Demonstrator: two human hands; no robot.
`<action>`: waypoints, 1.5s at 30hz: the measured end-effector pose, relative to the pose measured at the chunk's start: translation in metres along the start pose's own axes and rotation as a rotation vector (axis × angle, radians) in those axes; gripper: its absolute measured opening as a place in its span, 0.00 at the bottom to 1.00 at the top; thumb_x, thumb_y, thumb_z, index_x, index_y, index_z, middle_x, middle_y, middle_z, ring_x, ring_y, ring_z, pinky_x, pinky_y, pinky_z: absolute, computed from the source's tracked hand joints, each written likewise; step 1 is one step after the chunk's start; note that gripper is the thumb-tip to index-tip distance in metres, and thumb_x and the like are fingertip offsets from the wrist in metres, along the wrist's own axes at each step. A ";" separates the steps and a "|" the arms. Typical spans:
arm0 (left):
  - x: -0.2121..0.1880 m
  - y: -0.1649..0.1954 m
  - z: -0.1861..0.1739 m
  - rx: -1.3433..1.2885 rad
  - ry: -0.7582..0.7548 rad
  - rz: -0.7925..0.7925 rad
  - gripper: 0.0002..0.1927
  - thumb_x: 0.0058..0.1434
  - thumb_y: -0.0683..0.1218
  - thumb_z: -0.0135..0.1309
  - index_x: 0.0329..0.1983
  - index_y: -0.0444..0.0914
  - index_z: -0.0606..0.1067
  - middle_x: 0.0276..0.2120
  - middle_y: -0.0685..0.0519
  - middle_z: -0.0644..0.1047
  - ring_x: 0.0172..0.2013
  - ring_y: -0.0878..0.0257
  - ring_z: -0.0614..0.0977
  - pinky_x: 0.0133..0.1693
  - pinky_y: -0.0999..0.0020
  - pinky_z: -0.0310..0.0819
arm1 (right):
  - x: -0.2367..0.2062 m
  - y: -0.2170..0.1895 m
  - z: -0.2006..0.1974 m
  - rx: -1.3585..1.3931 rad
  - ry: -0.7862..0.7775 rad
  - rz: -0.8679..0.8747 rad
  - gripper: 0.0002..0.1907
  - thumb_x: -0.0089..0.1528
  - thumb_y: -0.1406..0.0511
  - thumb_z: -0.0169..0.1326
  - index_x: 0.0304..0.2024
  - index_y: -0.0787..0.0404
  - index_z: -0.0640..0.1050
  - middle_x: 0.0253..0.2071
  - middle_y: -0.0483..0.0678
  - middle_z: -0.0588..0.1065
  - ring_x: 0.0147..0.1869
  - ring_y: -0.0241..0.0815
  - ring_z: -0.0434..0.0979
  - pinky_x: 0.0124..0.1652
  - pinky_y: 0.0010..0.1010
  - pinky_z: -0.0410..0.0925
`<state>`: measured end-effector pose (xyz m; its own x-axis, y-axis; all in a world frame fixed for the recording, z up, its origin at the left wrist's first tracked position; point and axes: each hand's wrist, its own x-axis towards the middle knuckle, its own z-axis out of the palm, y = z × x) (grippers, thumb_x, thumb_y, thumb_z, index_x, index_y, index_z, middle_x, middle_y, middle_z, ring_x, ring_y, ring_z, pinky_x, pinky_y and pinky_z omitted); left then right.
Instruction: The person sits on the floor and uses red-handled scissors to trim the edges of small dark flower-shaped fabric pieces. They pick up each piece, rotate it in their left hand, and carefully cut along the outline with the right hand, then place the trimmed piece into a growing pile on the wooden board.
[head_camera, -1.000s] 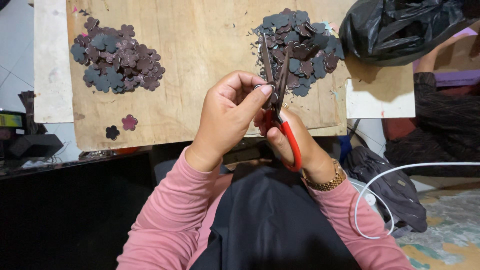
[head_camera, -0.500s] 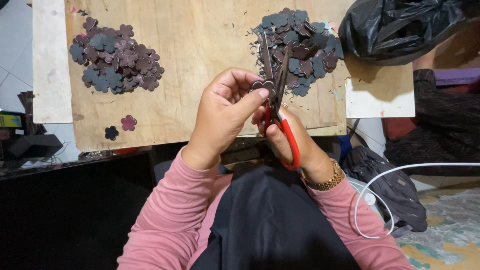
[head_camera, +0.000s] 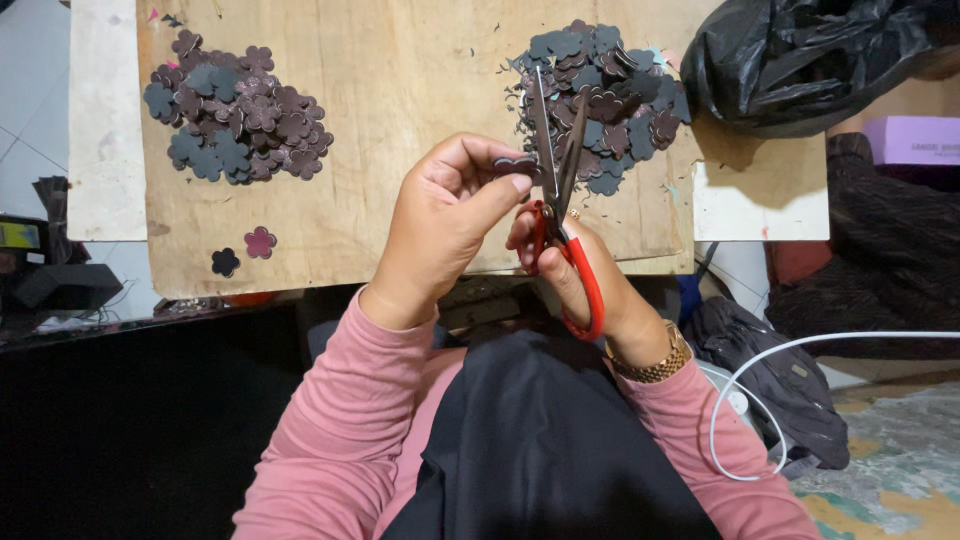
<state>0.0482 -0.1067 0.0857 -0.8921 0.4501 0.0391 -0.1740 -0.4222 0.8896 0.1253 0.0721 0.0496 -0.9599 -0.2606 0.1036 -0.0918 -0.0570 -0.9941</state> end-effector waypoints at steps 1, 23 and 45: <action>0.001 -0.001 -0.001 -0.017 0.008 0.005 0.07 0.71 0.36 0.55 0.51 0.32 0.74 0.39 0.52 0.79 0.38 0.68 0.79 0.41 0.72 0.78 | 0.001 0.000 0.000 -0.012 -0.002 -0.001 0.39 0.68 0.38 0.47 0.60 0.67 0.68 0.48 0.46 0.70 0.47 0.34 0.68 0.47 0.26 0.67; -0.002 0.008 -0.003 0.157 0.052 0.046 0.15 0.69 0.40 0.58 0.58 0.35 0.77 0.40 0.57 0.79 0.38 0.75 0.76 0.38 0.78 0.71 | 0.000 -0.008 0.000 -0.156 -0.079 0.091 0.33 0.68 0.42 0.50 0.55 0.64 0.70 0.40 0.42 0.66 0.41 0.31 0.65 0.42 0.23 0.64; -0.005 0.001 0.011 0.008 0.148 0.045 0.21 0.65 0.35 0.61 0.58 0.32 0.68 0.36 0.50 0.80 0.34 0.69 0.82 0.36 0.78 0.76 | -0.002 -0.002 0.011 -0.107 0.016 -0.006 0.39 0.69 0.36 0.43 0.55 0.65 0.69 0.43 0.44 0.69 0.45 0.34 0.70 0.46 0.27 0.68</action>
<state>0.0568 -0.1001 0.0912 -0.9509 0.3094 0.0118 -0.1296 -0.4325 0.8923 0.1307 0.0621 0.0515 -0.9634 -0.2447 0.1098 -0.1244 0.0452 -0.9912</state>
